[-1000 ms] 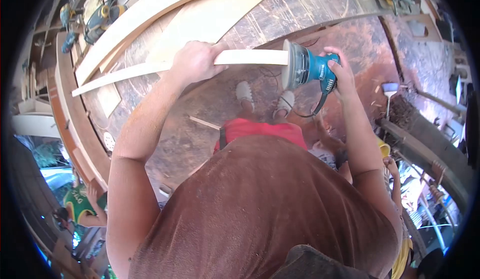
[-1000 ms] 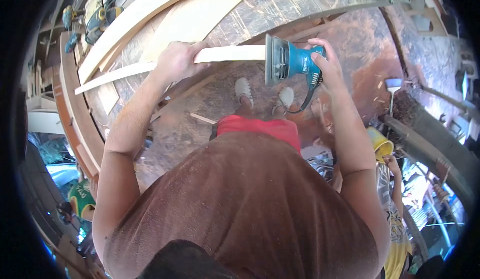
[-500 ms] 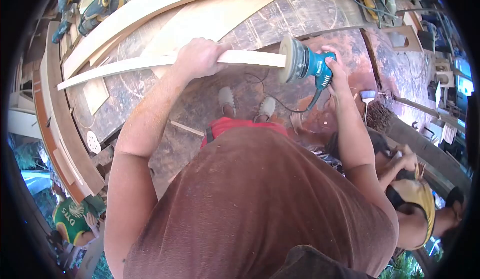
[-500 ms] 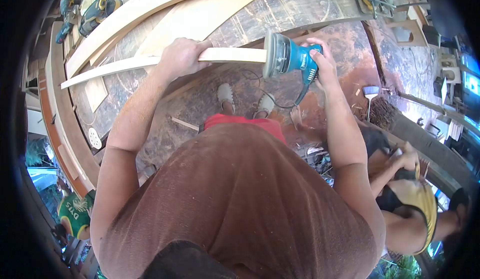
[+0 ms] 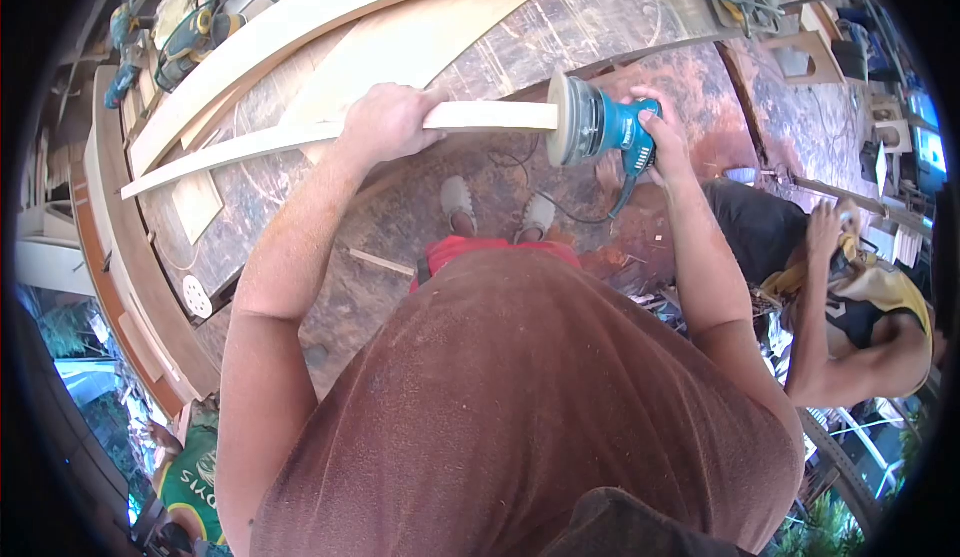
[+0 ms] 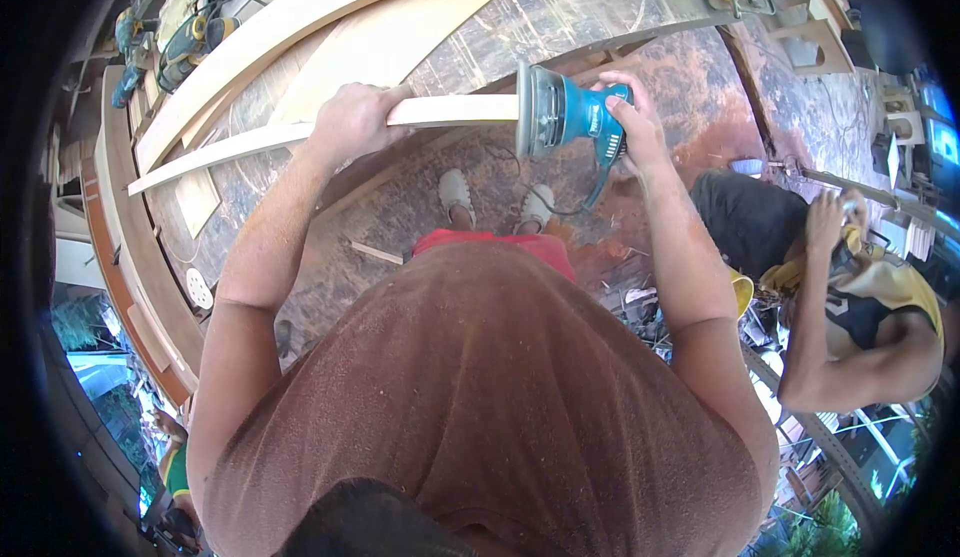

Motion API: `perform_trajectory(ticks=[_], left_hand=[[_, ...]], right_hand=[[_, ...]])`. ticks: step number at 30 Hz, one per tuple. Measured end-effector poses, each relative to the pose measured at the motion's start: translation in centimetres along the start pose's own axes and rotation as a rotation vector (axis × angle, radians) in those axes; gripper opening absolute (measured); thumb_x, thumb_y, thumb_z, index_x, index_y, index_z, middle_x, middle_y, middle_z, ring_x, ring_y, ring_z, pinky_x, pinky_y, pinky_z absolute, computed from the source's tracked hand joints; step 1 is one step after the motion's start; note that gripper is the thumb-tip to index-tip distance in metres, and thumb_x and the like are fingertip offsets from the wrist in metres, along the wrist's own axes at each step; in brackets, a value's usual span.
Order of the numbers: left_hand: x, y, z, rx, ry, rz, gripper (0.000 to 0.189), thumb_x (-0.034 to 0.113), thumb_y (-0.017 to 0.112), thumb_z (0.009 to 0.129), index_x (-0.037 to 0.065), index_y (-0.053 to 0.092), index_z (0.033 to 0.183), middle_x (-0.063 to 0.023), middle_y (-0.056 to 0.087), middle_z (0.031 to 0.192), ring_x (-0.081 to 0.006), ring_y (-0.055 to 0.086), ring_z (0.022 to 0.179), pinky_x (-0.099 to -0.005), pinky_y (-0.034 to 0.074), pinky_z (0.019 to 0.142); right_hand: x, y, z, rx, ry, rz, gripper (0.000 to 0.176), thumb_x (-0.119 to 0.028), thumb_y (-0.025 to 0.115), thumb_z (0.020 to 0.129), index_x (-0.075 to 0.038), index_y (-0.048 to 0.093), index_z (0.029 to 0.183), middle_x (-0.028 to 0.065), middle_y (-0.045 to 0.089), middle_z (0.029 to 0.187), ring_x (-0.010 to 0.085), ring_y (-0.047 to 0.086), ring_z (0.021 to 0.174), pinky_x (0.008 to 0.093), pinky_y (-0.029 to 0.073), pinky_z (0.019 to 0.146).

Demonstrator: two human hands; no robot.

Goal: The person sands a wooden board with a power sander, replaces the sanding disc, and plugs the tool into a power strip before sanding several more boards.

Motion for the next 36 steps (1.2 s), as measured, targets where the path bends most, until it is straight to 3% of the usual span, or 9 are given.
perform_trajectory(ticks=[7,9,36], left_hand=[[-0.1,0.1,0.1,-0.004,0.013,0.012,0.031,0.031,0.074,0.078,0.016,0.067,0.104,-0.0134,0.071,0.08,-0.0331,0.07,0.079,-0.0454,0.055,0.072],[0.3,-0.3,-0.1,0.027,0.024,0.002,0.027,0.031,0.073,0.079,0.011,0.065,0.095,-0.0137,0.069,0.075,-0.0326,0.069,0.077,-0.0461,0.054,0.071],[0.6,0.6,0.9,0.002,0.01,0.041,0.032,0.033,0.074,0.079,0.015,0.067,0.104,-0.0132,0.071,0.079,-0.0337,0.07,0.074,-0.0445,0.056,0.068]], right_hand=[[0.6,-0.1,0.0,0.007,-0.046,-0.023,0.043,-0.014,0.056,0.089,-0.002,0.05,0.129,0.0134,0.059,0.115,0.0211,0.062,0.101,0.0335,0.053,0.088],[0.7,-0.2,-0.1,0.009,-0.038,-0.022,0.043,-0.014,0.056,0.089,-0.002,0.051,0.129,0.0132,0.059,0.115,0.0208,0.061,0.101,0.0331,0.053,0.088],[8.2,-2.5,1.9,0.023,-0.064,-0.067,0.032,-0.016,0.064,0.089,-0.008,0.059,0.119,0.0062,0.058,0.107,0.0145,0.056,0.1,0.0305,0.047,0.088]])
Point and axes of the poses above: each hand's wrist, its own z-axis towards the middle knuckle, its own y-axis out of the palm, x = y × z, the point moved 1 cm from there along z, towards the middle knuckle
